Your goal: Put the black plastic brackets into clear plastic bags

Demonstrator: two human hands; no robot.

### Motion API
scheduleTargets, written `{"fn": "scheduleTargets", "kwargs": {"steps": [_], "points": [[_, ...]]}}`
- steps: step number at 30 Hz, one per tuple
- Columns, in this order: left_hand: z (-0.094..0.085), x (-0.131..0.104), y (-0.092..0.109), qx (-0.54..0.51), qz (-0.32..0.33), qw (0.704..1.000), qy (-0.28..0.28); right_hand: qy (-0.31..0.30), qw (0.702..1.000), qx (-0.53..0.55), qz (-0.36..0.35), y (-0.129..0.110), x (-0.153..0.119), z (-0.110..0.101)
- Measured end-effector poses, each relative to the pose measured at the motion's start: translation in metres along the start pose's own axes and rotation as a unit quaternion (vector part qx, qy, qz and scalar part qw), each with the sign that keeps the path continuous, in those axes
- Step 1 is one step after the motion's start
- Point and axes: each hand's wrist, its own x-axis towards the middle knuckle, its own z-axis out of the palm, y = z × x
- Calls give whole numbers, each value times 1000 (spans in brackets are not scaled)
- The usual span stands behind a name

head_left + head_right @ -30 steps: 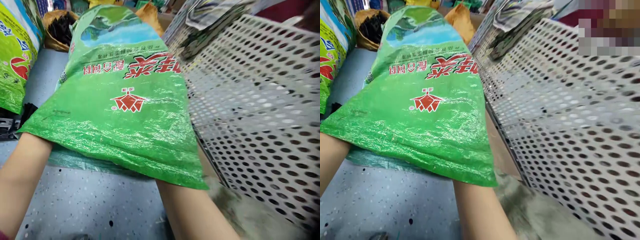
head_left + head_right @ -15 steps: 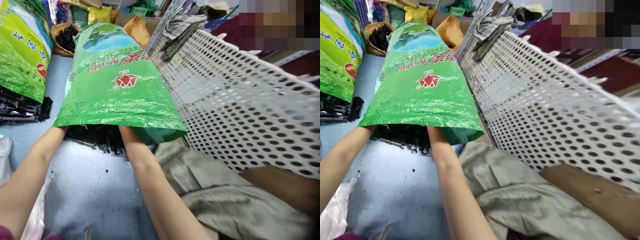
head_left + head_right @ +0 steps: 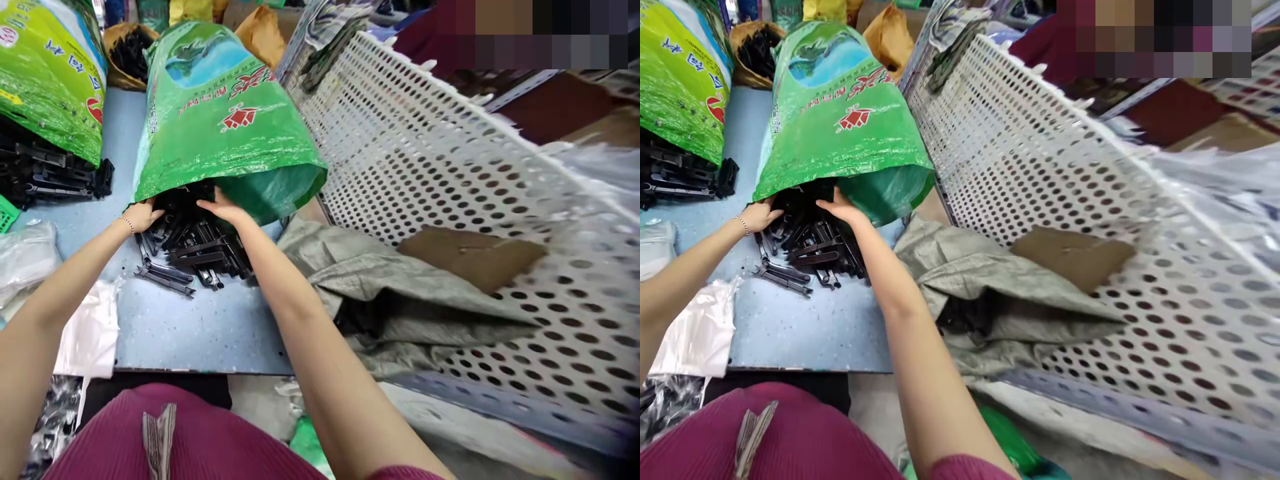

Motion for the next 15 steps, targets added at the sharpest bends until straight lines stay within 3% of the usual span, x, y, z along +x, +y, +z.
{"fn": "scheduleTargets", "kwargs": {"steps": [2,4,5,8,11,15], "points": [[-2,-20,-1,26,32,999,13,39,997,-46,-38,-10,-29,-12],[-3,-40,-1,8,75,996,47,67,989,-66,-118,-24,-76,-12],[-4,-51,-1,-12,84,994,64,48,983,-69,-164,-30,-103,-5],[-3,-91,1,-89,67,988,108,-120,952,-156,-234,-40,-182,37],[12,-141,8,-202,47,966,156,-118,935,-243,-231,-32,-227,83],[57,-203,27,-399,-80,881,240,-55,972,-155,-169,-21,-245,111]]}}
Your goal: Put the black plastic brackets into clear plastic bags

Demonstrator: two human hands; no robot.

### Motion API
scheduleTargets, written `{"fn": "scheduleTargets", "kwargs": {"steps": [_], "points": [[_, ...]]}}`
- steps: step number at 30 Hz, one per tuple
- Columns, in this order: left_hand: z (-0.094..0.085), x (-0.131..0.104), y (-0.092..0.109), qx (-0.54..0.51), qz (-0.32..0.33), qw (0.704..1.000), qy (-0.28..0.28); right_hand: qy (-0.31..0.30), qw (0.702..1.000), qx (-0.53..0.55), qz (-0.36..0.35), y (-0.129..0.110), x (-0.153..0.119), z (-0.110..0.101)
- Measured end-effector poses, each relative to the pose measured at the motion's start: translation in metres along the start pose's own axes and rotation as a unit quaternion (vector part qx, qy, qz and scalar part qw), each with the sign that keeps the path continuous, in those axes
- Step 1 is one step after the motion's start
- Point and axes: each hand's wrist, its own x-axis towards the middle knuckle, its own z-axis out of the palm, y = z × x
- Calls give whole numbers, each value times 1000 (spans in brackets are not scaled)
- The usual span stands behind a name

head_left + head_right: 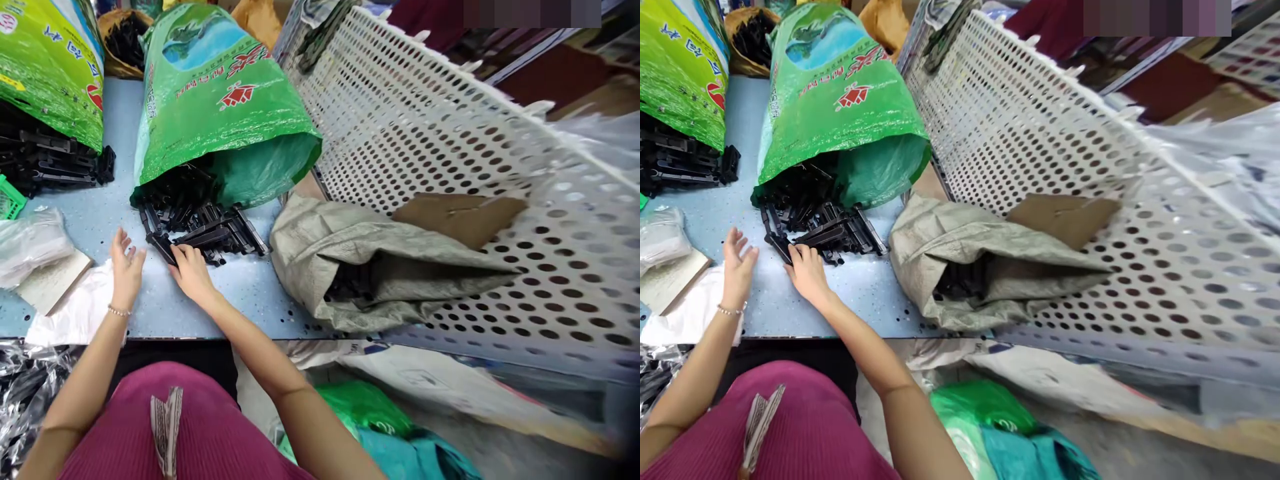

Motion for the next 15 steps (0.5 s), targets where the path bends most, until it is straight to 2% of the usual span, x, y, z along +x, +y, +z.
{"fn": "scheduleTargets", "kwargs": {"steps": [3,6,9,10,12,14,15], "points": [[12,-37,-7,-114,-120,986,-15,27,988,151,-23,-11,-17,-3],[9,-51,2,-174,-177,967,-62,-4,967,249,-61,-20,-36,-19],[-5,-59,22,-185,-219,948,-140,43,982,180,-38,-16,-40,-36],[-8,-62,29,-188,-237,937,-174,57,989,130,-45,-12,-37,-40],[-9,-69,39,-203,-276,911,-228,46,995,44,-80,-4,-28,-43],[-3,-73,45,-218,-298,899,-236,14,997,11,-80,1,-21,-43],[1,-73,45,-219,-295,903,-222,2,998,16,-59,1,-20,-41]]}}
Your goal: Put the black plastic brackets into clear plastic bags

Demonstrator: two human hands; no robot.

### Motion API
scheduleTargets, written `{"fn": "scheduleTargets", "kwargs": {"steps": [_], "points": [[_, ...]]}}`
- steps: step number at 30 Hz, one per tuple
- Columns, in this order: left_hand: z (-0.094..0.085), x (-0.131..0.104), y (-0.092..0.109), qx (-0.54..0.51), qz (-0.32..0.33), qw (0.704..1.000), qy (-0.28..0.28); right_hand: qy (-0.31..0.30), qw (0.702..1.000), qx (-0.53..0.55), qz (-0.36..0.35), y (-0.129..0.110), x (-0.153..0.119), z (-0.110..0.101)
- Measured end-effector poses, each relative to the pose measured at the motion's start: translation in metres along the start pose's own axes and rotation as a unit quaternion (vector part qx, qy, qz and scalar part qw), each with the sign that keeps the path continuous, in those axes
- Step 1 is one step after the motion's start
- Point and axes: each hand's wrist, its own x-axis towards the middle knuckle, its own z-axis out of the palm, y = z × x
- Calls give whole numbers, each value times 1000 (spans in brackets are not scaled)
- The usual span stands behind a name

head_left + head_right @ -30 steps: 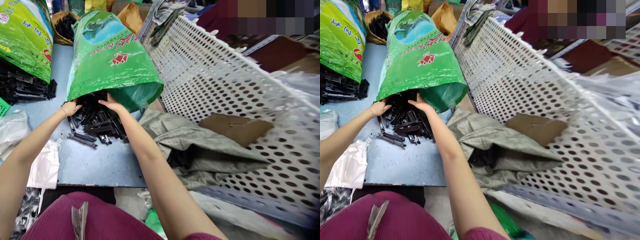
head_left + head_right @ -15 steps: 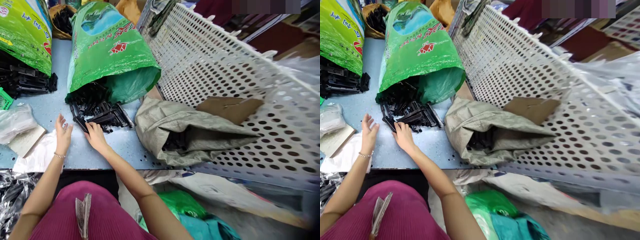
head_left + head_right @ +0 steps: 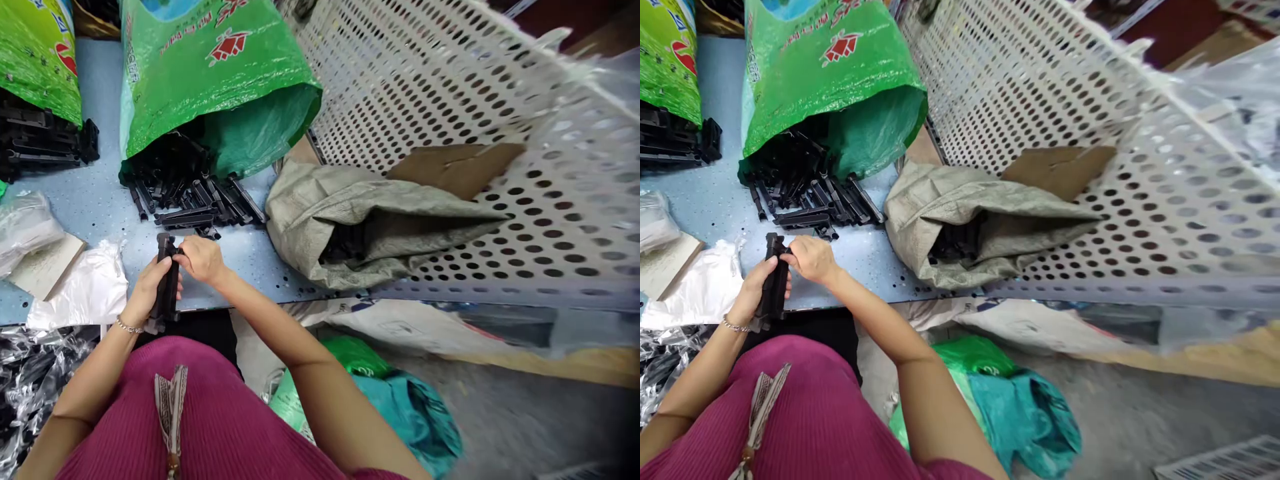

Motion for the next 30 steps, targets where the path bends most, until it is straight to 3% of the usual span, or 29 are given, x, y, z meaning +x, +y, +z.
{"fn": "scheduleTargets", "kwargs": {"steps": [3,5,8,11,13,16,18,20,22,24,25,28,29,30], "points": [[4,12,0,7,58,996,63,-27,997,58,46,-11,-13,5],[1,21,1,1,72,993,90,-38,997,65,5,-25,-31,10],[-6,26,-4,0,65,994,83,-48,997,19,-49,-39,-54,15],[-16,27,-18,89,105,985,100,-81,996,12,-19,-36,-49,9],[-24,26,-28,234,128,954,133,-62,998,-19,-6,-23,-28,-2],[-32,25,-39,469,102,860,174,-3,994,-107,-13,6,18,-17],[-34,25,-43,552,89,806,192,-15,990,-141,-13,25,44,-23],[-35,24,-44,572,137,784,200,-34,989,-142,1,35,59,-27],[-34,23,-40,526,232,794,197,-12,996,-84,41,33,59,-29],[-29,22,-32,410,314,841,159,-13,995,70,70,20,47,-29],[-26,22,-27,332,335,874,121,-45,981,175,66,11,38,-28],[-12,19,-7,109,289,951,-12,-197,891,408,25,-17,9,-24],[-9,17,0,62,255,964,-35,-223,882,415,25,-25,1,-24],[-6,14,5,35,226,973,-40,-224,893,388,37,-30,-6,-24]]}}
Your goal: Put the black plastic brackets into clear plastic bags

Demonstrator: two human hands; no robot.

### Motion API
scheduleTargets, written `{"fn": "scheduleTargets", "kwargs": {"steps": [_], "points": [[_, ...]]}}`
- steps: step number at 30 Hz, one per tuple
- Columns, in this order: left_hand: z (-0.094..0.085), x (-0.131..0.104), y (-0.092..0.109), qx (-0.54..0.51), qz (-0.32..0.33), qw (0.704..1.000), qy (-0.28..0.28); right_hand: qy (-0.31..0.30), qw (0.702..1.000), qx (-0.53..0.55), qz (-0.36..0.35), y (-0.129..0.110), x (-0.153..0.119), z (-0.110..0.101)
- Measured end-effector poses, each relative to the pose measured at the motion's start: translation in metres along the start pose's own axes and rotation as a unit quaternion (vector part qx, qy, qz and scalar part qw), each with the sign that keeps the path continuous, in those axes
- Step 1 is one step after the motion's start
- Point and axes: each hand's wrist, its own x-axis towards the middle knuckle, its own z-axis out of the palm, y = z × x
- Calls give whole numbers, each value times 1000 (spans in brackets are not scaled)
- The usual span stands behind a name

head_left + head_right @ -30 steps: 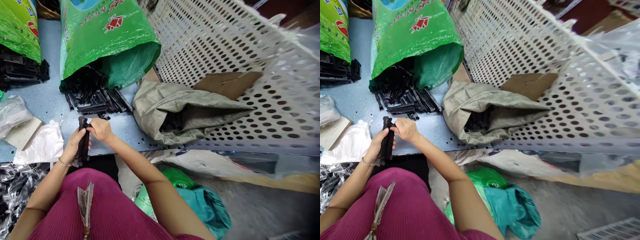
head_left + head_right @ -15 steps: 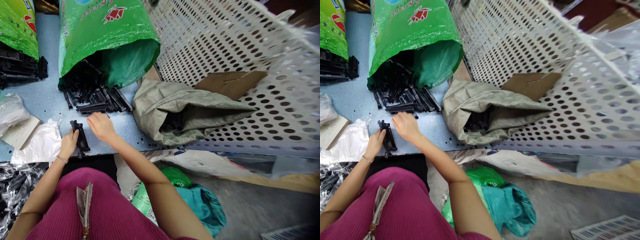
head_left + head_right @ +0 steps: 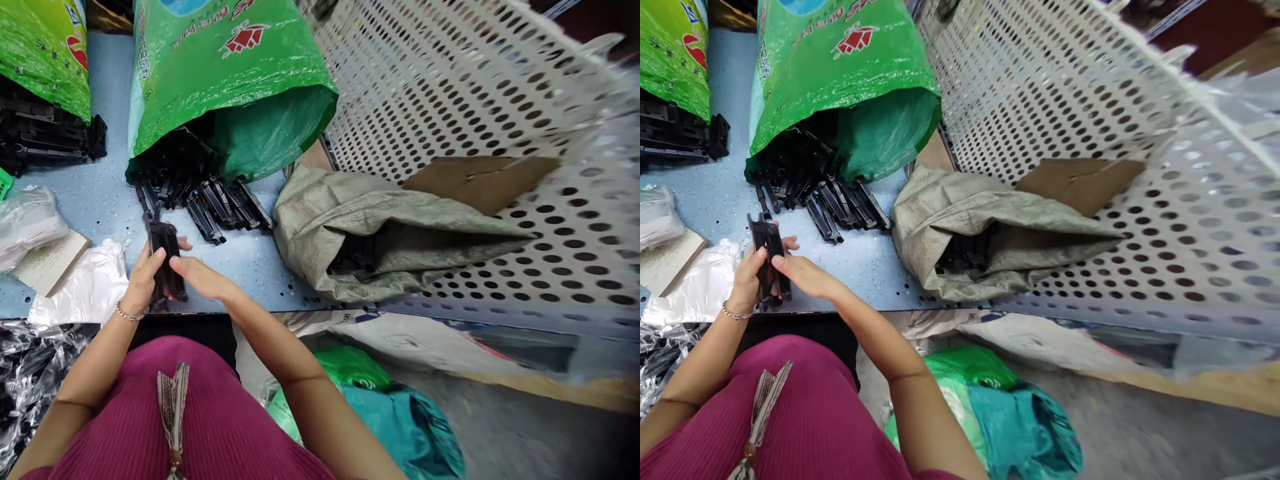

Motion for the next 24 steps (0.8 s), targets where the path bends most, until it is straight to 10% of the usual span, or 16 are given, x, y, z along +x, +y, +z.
{"fn": "scheduleTargets", "kwargs": {"steps": [7,13,19,24], "points": [[4,-7,9,155,4,987,45,314,909,-273,-30,-13,4,-12],[4,5,0,209,39,972,100,212,964,-157,-1,4,10,11],[-14,10,2,225,-32,969,93,155,918,-362,36,24,-16,49],[-43,12,1,568,-101,810,109,314,839,-432,98,37,4,-7]]}}
